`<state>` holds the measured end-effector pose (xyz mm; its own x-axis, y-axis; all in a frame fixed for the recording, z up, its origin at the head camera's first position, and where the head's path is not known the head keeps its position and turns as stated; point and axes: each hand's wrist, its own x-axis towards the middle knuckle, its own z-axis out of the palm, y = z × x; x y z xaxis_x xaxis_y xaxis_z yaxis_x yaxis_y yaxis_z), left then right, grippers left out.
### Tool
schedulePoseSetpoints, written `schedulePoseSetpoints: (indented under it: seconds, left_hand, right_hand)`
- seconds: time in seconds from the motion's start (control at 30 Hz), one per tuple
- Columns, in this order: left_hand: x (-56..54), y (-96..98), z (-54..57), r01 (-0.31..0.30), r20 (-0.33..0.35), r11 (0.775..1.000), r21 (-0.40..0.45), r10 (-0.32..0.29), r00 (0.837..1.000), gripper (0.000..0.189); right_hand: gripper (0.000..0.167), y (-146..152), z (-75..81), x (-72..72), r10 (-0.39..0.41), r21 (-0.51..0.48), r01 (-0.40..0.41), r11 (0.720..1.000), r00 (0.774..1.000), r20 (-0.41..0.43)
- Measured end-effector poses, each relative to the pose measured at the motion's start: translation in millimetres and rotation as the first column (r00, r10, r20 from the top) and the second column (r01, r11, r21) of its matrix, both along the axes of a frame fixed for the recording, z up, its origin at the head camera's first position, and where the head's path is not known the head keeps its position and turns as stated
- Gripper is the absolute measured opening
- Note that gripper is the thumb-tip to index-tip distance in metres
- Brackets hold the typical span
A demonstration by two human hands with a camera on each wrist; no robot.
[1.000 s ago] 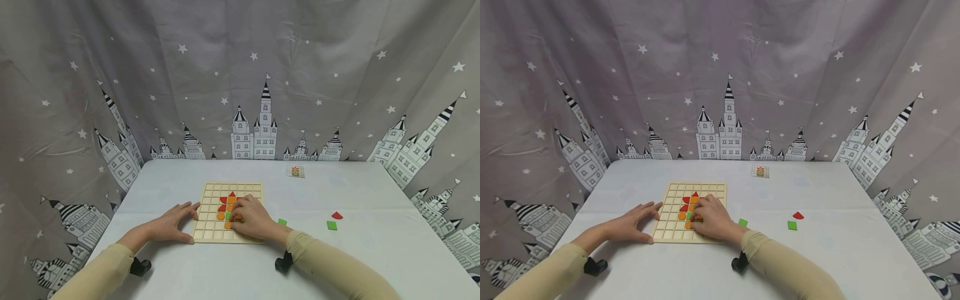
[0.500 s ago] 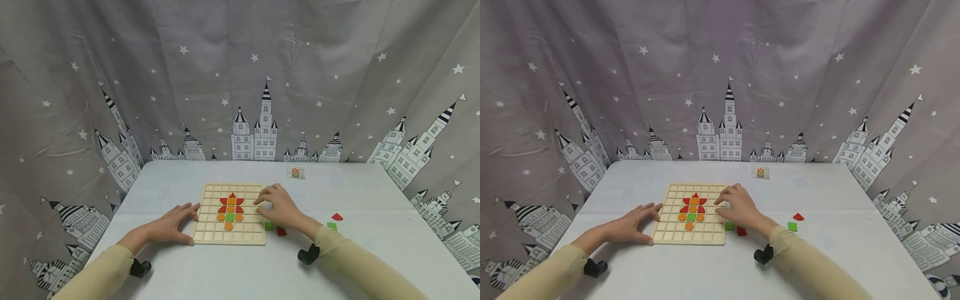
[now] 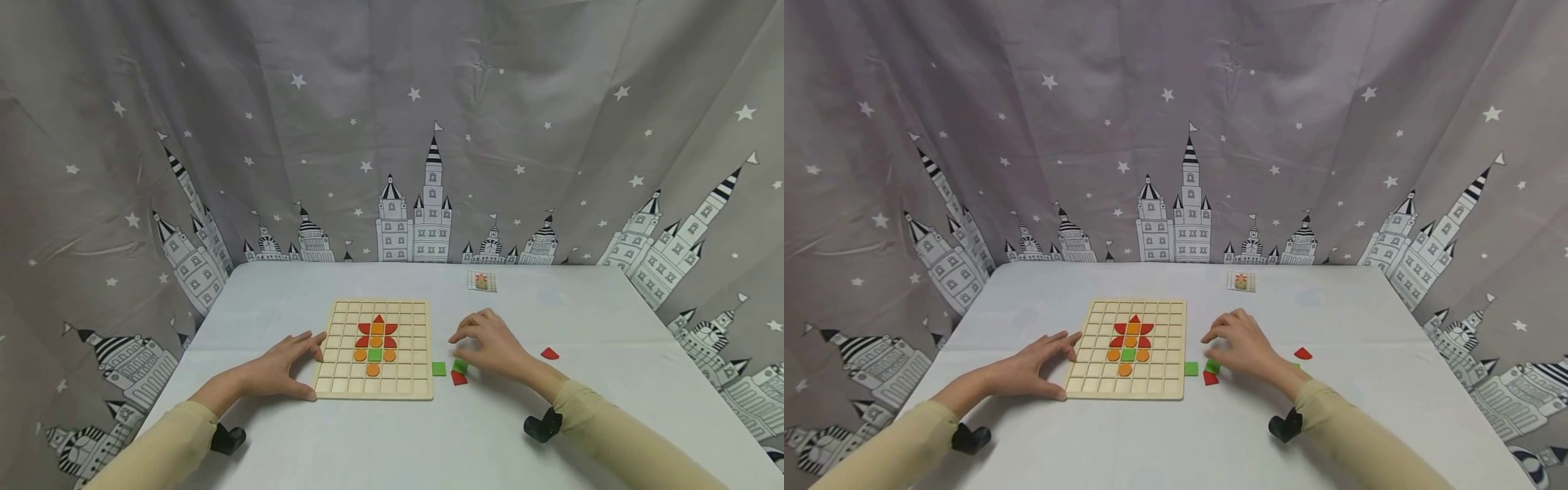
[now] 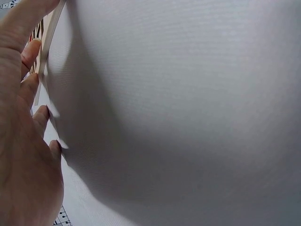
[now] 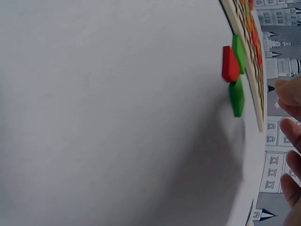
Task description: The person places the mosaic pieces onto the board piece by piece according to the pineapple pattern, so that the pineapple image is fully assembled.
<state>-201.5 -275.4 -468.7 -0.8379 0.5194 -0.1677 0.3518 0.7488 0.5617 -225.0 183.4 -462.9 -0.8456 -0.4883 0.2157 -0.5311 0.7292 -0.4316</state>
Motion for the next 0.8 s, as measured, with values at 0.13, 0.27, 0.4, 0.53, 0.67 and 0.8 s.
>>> schedulePoseSetpoints:
  seconds: [0.13,0.27,0.4,0.53,0.67,0.8]
  left_hand:
    - [-0.4,-0.4,-0.7,-0.004,0.000,1.000,-0.004,0.004,1.000,0.058]
    - [-0.4,-0.2,-0.5,-0.007,0.006,1.000,-0.001,0.007,1.000,0.058]
    - [-0.3,-0.1,-0.6,-0.008,0.008,1.000,0.003,0.008,1.000,0.058]
    - [-0.2,-0.7,-0.4,-0.004,0.000,1.000,0.001,0.004,1.000,0.058]
    - [0.1,-1.0,0.4,-0.003,-0.001,1.000,0.005,0.003,1.000,0.059]
    - [0.3,-0.1,0.8,0.001,0.001,1.000,0.013,-0.001,1.000,0.059]
  right_hand:
    - [0.017,9,-6.0,4.2,0.021,0.026,-0.022,0.999,1.000,0.020]
    - [0.016,17,-11.6,8.0,0.030,0.033,-0.032,0.999,0.998,0.055]
    - [0.016,23,-15.5,11.6,0.045,0.023,-0.047,0.999,0.997,0.059]
    - [0.023,26,-17.3,12.9,0.061,0.019,-0.062,0.998,0.996,0.067]
    - [0.031,25,-18.1,10.7,0.072,0.021,-0.075,0.997,0.992,0.106]
    - [0.035,24,-18.3,7.2,0.094,0.029,-0.099,0.995,0.984,0.153]
